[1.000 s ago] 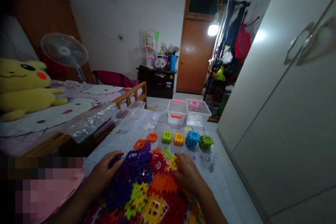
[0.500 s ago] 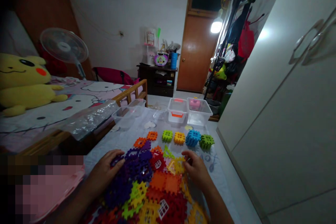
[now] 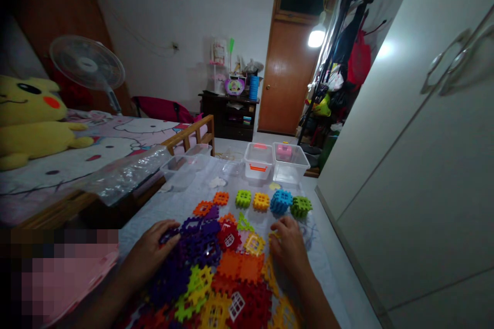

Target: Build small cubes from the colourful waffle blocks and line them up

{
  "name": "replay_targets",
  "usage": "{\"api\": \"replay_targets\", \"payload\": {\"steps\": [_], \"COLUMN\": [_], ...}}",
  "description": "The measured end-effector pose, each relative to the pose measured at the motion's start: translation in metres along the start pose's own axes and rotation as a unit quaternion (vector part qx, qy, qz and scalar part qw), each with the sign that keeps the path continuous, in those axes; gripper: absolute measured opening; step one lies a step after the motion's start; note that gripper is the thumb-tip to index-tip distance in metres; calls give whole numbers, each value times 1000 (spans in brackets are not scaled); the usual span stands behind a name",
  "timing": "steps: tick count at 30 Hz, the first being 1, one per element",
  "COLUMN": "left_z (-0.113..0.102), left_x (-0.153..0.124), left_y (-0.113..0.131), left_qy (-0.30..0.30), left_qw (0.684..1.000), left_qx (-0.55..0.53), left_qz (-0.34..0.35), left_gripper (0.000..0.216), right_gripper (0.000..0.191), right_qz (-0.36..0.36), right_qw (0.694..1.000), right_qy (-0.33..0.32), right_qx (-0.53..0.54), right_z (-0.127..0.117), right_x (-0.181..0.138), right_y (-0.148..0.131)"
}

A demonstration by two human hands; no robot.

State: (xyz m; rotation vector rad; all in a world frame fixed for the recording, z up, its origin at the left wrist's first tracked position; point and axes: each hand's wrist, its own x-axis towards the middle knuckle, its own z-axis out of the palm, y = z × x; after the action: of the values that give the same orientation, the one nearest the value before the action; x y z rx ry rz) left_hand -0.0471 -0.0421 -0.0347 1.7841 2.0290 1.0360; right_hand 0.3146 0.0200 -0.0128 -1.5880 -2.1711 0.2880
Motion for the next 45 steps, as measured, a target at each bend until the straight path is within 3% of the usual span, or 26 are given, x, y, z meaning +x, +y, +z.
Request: {"api": "replay_targets", "payload": {"steps": [4, 10, 14, 17, 21, 24, 28, 32, 37, 45], "left_z": [0, -1, -1, -1, 0, 0, 1, 0, 1, 0], "left_x": [0, 1, 1, 1, 1, 1, 1, 0, 0, 0], "left_y": [0, 1, 2, 1, -1, -2, -2, -2, -3, -3], "left_qy": [0, 3, 4, 4, 1, -1, 1, 3, -1, -2], "left_qw": [1000, 1000, 1000, 1000, 1000, 1000, 1000, 1000, 1000, 1000], "left_qx": [5, -1, -2, 1, 7, 7, 6, 6, 13, 10], "left_qz": [7, 1, -3, 2, 4, 8, 13, 14, 11, 4], "left_gripper": [32, 32, 31, 32, 32, 32, 31, 31, 31, 31], "right_gripper": [16, 42, 14, 19, 22, 21, 24, 42, 42, 62], "right_qz": [-42, 7, 12, 22, 8, 12, -13, -25, -15, -11], "right_qw": [994, 994, 987, 978, 983, 995, 997, 990, 988, 984], "right_qy": [-100, -108, -78, 4, 89, 51, -62, -130, -138, -143], "right_qx": [-20, 1, 143, 208, 160, 90, 33, 49, 63, 103], "right_z": [9, 19, 14, 1, -11, -10, -9, -17, -22, -22], "right_x": [0, 4, 6, 6, 5, 5, 2, -3, -5, -5], "right_y": [-32, -38, -22, -6, 10, 13, 12, 11, 9, 19]}}
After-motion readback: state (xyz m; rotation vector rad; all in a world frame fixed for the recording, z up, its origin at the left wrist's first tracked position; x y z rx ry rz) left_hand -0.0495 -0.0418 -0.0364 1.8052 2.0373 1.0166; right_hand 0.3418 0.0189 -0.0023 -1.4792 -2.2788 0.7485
